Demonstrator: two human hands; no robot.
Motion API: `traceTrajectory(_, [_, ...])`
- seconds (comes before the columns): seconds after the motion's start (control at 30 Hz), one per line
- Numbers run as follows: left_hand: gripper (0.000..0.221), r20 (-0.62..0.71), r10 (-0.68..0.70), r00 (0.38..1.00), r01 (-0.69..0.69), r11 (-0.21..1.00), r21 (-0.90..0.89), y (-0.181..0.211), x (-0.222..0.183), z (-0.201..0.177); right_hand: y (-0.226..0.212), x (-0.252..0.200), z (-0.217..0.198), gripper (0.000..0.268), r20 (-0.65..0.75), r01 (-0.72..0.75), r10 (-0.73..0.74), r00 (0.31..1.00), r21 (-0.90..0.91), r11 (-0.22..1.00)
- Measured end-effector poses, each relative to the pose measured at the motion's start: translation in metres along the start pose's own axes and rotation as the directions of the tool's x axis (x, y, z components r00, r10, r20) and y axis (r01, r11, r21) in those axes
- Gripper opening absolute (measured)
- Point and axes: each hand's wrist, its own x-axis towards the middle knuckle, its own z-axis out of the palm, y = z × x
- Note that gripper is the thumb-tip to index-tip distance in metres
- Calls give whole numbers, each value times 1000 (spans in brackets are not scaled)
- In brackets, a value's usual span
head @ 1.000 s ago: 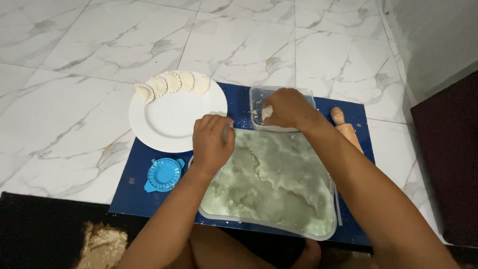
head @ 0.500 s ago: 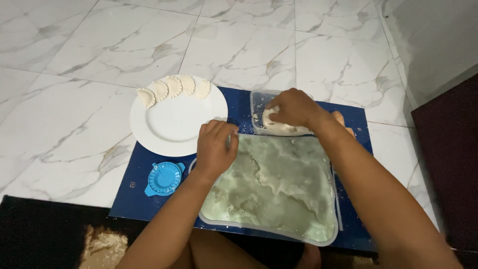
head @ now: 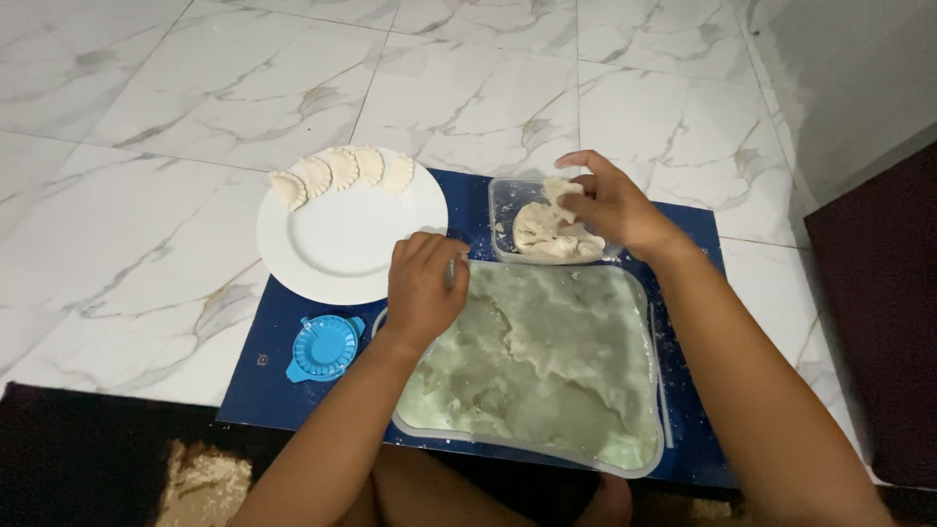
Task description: Preparing dumplings by rolling out dough and using a plastic mold to shape them
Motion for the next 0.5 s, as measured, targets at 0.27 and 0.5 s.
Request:
traceTrajectory(0.27, [13, -18, -24, 1000, 24, 999, -32, 3, 1, -2, -12, -50, 21, 31, -20, -99, 159, 987, 706, 701])
traceTrajectory(0.5, [13, -18, -43, 999, 42, 999, -15, 4, 2, -5, 24, -84, 69, 16, -13, -140, 242, 970, 786, 602])
